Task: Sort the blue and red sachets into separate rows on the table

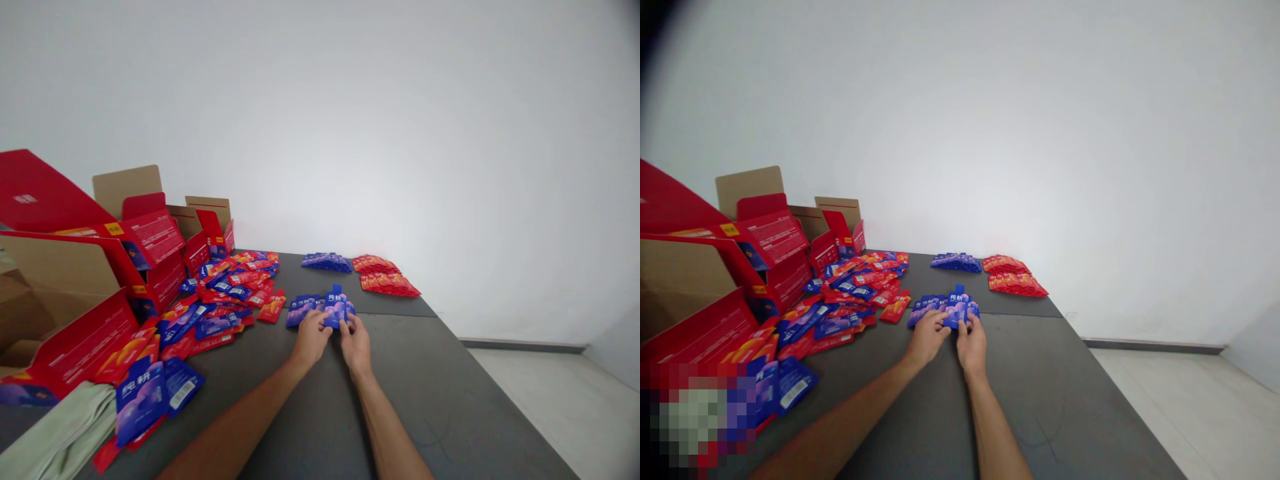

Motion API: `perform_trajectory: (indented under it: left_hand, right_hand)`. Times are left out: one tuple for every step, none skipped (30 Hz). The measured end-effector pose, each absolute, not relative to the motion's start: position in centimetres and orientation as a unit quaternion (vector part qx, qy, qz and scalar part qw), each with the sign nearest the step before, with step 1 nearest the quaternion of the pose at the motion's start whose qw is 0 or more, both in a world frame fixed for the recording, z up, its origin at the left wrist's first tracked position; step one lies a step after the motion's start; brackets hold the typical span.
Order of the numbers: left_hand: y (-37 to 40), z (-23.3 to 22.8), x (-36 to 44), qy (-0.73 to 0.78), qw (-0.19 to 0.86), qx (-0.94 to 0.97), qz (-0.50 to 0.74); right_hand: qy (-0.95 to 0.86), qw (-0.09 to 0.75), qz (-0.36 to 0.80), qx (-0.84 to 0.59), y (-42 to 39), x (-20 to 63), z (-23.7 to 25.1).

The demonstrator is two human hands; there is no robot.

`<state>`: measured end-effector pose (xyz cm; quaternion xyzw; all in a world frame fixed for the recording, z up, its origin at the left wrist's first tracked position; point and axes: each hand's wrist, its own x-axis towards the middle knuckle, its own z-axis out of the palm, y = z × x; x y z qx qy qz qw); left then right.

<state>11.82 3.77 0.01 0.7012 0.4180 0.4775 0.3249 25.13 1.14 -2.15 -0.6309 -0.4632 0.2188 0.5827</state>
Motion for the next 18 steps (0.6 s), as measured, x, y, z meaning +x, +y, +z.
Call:
perform_trajectory:
  left_hand:
    - [4.0, -0.1, 12.3, 0.418, 0.302, 0.711, 0.479]
    - [4.1, -0.2, 12.8, 0.418, 0.280, 0.720, 0.479]
    - [4.3, -0.3, 13.2, 0.418, 0.260, 0.728, 0.477]
    - [4.5, -0.4, 13.6, 0.419, 0.243, 0.736, 0.473]
    - [4.7, -0.5, 13.9, 0.421, 0.230, 0.742, 0.469]
    - [4.8, -0.7, 14.3, 0.424, 0.220, 0.746, 0.464]
    - [5.0, -0.8, 14.6, 0.429, 0.215, 0.747, 0.459]
    - [5.1, -1.0, 14.9, 0.436, 0.212, 0.747, 0.455]
    - [5.2, -1.2, 15.1, 0.444, 0.212, 0.745, 0.451]
    - [5.3, -1.4, 15.3, 0.452, 0.212, 0.741, 0.448]
    - [5.3, -1.6, 15.5, 0.459, 0.212, 0.740, 0.444]
    - [5.3, -1.7, 15.6, 0.464, 0.211, 0.740, 0.439]
    - [5.3, -1.8, 15.6, 0.468, 0.210, 0.742, 0.432]
    - [5.3, -1.8, 15.6, 0.471, 0.208, 0.745, 0.424]
    - [5.4, -1.9, 15.6, 0.474, 0.204, 0.749, 0.416]
    - [5.4, -1.9, 15.6, 0.478, 0.199, 0.752, 0.407]
    - [5.4, -2.0, 15.5, 0.482, 0.193, 0.756, 0.399]
    - [5.4, -2.0, 15.5, 0.485, 0.187, 0.759, 0.393]
  right_hand:
    - [-0.473, 0.560, 0.190, -0.653, 1.3, 25.5, -2.2]
    - [-0.484, 0.533, 0.160, -0.676, 1.4, 25.8, -2.3]
    - [-0.493, 0.503, 0.134, -0.696, 1.5, 26.0, -2.4]
    - [-0.499, 0.478, 0.116, -0.714, 1.6, 26.2, -2.4]
    - [-0.502, 0.455, 0.103, -0.728, 1.6, 26.2, -2.4]
    - [-0.500, 0.437, 0.095, -0.742, 1.6, 26.2, -2.4]
    - [-0.496, 0.421, 0.091, -0.754, 1.6, 26.2, -2.3]
    - [-0.491, 0.408, 0.091, -0.764, 1.6, 26.1, -2.2]
    - [-0.486, 0.398, 0.091, -0.773, 1.5, 26.0, -2.1]
    - [-0.485, 0.387, 0.092, -0.779, 1.4, 25.9, -2.0]
    - [-0.486, 0.377, 0.093, -0.783, 1.4, 25.8, -1.9]
    - [-0.487, 0.367, 0.093, -0.788, 1.3, 25.7, -1.8]
    - [-0.487, 0.357, 0.091, -0.792, 1.3, 25.6, -1.8]
    - [-0.488, 0.347, 0.087, -0.796, 1.3, 25.5, -1.8]
    - [-0.490, 0.337, 0.080, -0.800, 1.3, 25.5, -1.9]
    - [-0.491, 0.327, 0.073, -0.804, 1.3, 25.4, -1.9]
    - [-0.493, 0.318, 0.065, -0.807, 1.3, 25.4, -2.0]
    - [-0.495, 0.311, 0.057, -0.809, 1.3, 25.3, -2.1]
